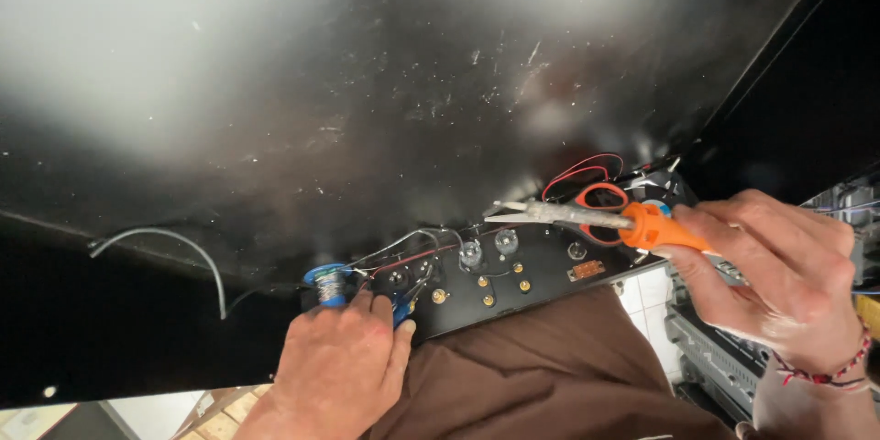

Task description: The person uses a soldering iron and pliers to work on a black electronic circuit board. They hold wires in place with pliers while applying the soldering iron to various connection points on the board.

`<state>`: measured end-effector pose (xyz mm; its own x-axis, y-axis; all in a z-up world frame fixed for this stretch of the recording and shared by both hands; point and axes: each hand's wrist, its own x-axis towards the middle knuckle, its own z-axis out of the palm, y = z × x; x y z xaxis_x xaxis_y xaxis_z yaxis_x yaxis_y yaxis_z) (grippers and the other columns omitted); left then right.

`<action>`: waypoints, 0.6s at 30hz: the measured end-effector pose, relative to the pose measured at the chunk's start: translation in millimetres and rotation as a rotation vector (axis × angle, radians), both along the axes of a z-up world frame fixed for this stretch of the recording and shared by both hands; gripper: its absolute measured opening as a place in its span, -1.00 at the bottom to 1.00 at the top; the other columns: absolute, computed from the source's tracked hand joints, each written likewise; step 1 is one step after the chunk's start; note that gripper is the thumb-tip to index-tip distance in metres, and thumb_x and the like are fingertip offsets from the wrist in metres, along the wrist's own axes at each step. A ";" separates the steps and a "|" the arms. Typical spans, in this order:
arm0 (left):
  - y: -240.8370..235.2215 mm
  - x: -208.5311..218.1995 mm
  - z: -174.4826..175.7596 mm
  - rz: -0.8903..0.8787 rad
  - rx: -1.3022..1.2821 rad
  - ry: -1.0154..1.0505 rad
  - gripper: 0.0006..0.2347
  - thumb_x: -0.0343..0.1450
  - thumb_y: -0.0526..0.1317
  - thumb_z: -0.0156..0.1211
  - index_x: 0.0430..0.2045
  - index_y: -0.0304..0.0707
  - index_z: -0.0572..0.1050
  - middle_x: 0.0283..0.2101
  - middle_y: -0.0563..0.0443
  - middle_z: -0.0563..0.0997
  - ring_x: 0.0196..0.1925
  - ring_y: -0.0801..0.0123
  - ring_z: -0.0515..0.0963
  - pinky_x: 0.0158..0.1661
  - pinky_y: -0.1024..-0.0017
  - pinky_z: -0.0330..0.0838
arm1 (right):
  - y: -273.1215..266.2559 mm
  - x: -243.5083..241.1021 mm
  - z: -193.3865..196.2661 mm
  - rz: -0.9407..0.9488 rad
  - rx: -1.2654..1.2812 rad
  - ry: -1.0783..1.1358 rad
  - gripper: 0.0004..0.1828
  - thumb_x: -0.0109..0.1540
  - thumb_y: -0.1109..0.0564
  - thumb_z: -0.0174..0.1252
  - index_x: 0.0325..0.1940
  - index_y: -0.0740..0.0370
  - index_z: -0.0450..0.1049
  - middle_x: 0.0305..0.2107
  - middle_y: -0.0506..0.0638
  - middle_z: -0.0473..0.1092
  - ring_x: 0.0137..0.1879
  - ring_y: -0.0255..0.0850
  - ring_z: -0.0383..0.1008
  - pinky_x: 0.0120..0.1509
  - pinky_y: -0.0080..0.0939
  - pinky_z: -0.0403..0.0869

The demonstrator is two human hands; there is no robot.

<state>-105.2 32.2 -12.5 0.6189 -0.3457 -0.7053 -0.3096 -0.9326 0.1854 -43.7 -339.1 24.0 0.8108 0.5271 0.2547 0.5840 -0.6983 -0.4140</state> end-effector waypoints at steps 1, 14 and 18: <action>2.9 -2.7 -0.9 0.007 -0.045 -0.057 -0.65 0.50 0.12 -0.05 -0.54 -0.07 0.48 -0.45 0.07 0.59 -0.50 0.08 0.61 -0.50 0.10 0.52 | -0.2 -2.5 0.2 -0.035 -0.009 0.006 -0.76 0.27 0.22 0.28 -0.25 0.57 0.53 -0.43 0.25 0.45 -0.45 -0.03 0.41 -0.43 -0.21 0.36; -78.1 17.1 63.3 0.601 -0.656 0.599 -0.64 0.53 0.01 -0.23 0.11 -0.15 0.29 0.16 -0.01 0.32 0.16 0.10 0.47 0.20 0.04 0.18 | 51.6 -69.8 8.2 -0.525 0.408 0.684 -0.78 0.28 0.16 0.13 -0.01 0.26 0.45 -0.22 -0.05 0.46 -0.33 -0.39 0.29 -0.16 -0.40 0.30; -118.9 -7.8 34.5 0.542 -0.989 0.231 -0.59 0.44 -0.15 -0.04 0.02 -0.63 0.28 0.21 -0.50 0.30 0.24 -0.27 0.34 0.26 -0.03 0.17 | 68.9 -77.2 -2.1 -0.610 0.465 0.789 -0.74 0.14 0.18 0.29 -0.10 0.26 0.54 -0.32 -0.05 0.54 -0.20 -0.34 0.50 0.01 -0.38 0.47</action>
